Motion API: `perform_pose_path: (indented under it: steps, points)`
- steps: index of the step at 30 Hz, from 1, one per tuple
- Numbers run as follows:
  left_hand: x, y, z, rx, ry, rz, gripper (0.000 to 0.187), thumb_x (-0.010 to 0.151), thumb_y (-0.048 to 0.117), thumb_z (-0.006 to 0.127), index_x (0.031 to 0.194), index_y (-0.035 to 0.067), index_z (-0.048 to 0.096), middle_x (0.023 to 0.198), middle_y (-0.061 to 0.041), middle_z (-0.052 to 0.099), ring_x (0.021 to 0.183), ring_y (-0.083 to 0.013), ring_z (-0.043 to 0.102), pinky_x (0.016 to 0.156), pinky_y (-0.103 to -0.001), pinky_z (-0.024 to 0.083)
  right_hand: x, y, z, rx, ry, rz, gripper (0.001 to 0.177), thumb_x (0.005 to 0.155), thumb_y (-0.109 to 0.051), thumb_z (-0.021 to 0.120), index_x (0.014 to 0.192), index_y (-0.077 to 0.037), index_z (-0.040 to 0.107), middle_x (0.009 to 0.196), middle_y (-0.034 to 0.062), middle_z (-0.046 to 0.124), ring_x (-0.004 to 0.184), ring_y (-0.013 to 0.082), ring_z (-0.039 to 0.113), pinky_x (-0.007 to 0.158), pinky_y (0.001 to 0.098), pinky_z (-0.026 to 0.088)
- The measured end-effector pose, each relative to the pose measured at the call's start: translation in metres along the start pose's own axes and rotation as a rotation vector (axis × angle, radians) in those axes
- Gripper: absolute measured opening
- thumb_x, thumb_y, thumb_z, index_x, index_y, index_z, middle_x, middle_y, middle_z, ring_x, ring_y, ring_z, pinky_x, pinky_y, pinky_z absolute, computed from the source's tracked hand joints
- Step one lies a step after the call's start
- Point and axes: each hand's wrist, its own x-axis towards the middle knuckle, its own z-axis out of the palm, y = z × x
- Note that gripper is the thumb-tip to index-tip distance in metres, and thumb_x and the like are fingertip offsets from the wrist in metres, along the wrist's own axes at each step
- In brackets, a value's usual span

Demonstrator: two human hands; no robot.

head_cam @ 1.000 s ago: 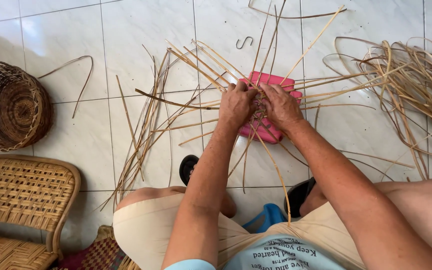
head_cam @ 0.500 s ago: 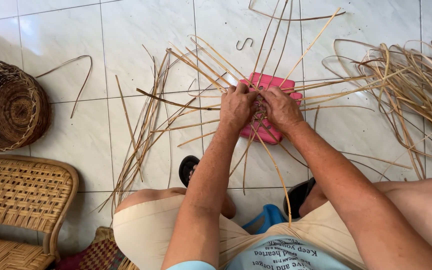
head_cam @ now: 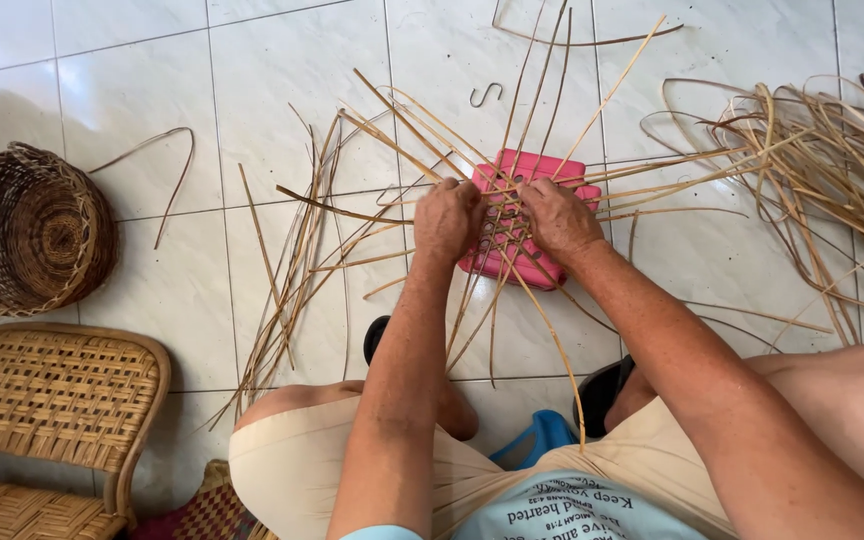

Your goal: Weaving thin rattan strips through a plastic jig to create the base of a basket.

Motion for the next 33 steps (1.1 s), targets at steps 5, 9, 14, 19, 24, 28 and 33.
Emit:
perform_pose_path:
  steps: [5, 9, 14, 19, 24, 28, 33]
  points:
    - [-0.007, 0.014, -0.011, -0.143, -0.206, -0.267, 0.035, 0.089, 0.049, 0.062, 0.115, 0.030, 0.076, 0.097, -0.009, 0.074, 0.100, -0.0356, 0.075, 0.088, -0.052, 0.062, -0.001, -0.001, 0.003, -0.029, 0.023, -0.002, 0.033, 0.096, -0.020, 0.063, 0.129, -0.021, 0.061, 0.105, 0.0066, 0.062, 0.084, 0.0368, 0.074, 0.074, 0.0480, 0.063]
    - [-0.022, 0.031, -0.030, -0.221, -0.219, -0.373, 0.043, 0.091, 0.043, 0.064, 0.129, 0.025, 0.070, 0.099, -0.014, 0.077, 0.105, -0.0395, 0.074, 0.092, -0.056, 0.059, -0.001, -0.002, 0.002, -0.011, 0.028, -0.005, 0.038, 0.094, -0.019, 0.064, 0.132, -0.021, 0.059, 0.106, 0.0078, 0.062, 0.083, 0.0380, 0.074, 0.074, 0.0491, 0.063]
    - [-0.026, 0.043, -0.013, -0.416, 0.040, -0.348, 0.033, 0.096, 0.032, 0.061, 0.126, 0.025, 0.073, 0.100, -0.017, 0.075, 0.103, -0.0407, 0.072, 0.089, -0.054, 0.059, 0.000, -0.003, 0.002, 0.027, 0.022, 0.013, 0.037, 0.098, -0.019, 0.058, 0.135, -0.022, 0.061, 0.106, 0.0080, 0.061, 0.083, 0.0406, 0.073, 0.073, 0.0510, 0.063]
    - [-0.009, 0.038, 0.013, -0.513, 0.155, -0.327, 0.026, 0.099, 0.021, 0.060, 0.118, 0.024, 0.078, 0.107, -0.013, 0.072, 0.108, -0.0400, 0.070, 0.091, -0.051, 0.059, -0.001, -0.006, 0.006, 0.030, 0.038, 0.040, 0.033, 0.099, -0.021, 0.057, 0.132, -0.025, 0.063, 0.105, 0.0061, 0.061, 0.083, 0.0378, 0.074, 0.074, 0.0489, 0.063]
    - [0.014, 0.039, 0.033, -0.676, 0.168, -0.497, 0.023, 0.098, 0.019, 0.062, 0.107, 0.031, 0.080, 0.104, -0.005, 0.077, 0.113, -0.0314, 0.070, 0.098, -0.046, 0.057, 0.001, -0.003, 0.011, 0.024, 0.033, 0.059, 0.032, 0.099, -0.022, 0.055, 0.130, -0.024, 0.064, 0.105, 0.0058, 0.060, 0.084, 0.0374, 0.073, 0.074, 0.0490, 0.063]
    - [0.037, 0.038, 0.040, -0.677, 0.174, -0.623, 0.028, 0.095, 0.015, 0.058, 0.105, 0.033, 0.076, 0.109, 0.003, 0.078, 0.115, -0.0221, 0.071, 0.102, -0.041, 0.054, 0.002, -0.010, -0.001, 0.069, 0.021, 0.082, 0.027, 0.102, -0.021, 0.051, 0.124, -0.022, 0.065, 0.103, 0.0071, 0.060, 0.083, 0.0390, 0.072, 0.073, 0.0493, 0.063]
    - [0.040, 0.052, 0.016, -0.723, 0.178, -0.629, 0.040, 0.092, 0.008, 0.060, 0.124, 0.032, 0.060, 0.116, 0.004, 0.079, 0.115, -0.0182, 0.073, 0.101, -0.039, 0.055, 0.001, -0.012, 0.002, 0.055, 0.025, 0.102, 0.026, 0.102, -0.022, 0.050, 0.123, -0.023, 0.065, 0.102, 0.0057, 0.059, 0.083, 0.0376, 0.072, 0.073, 0.0488, 0.062]
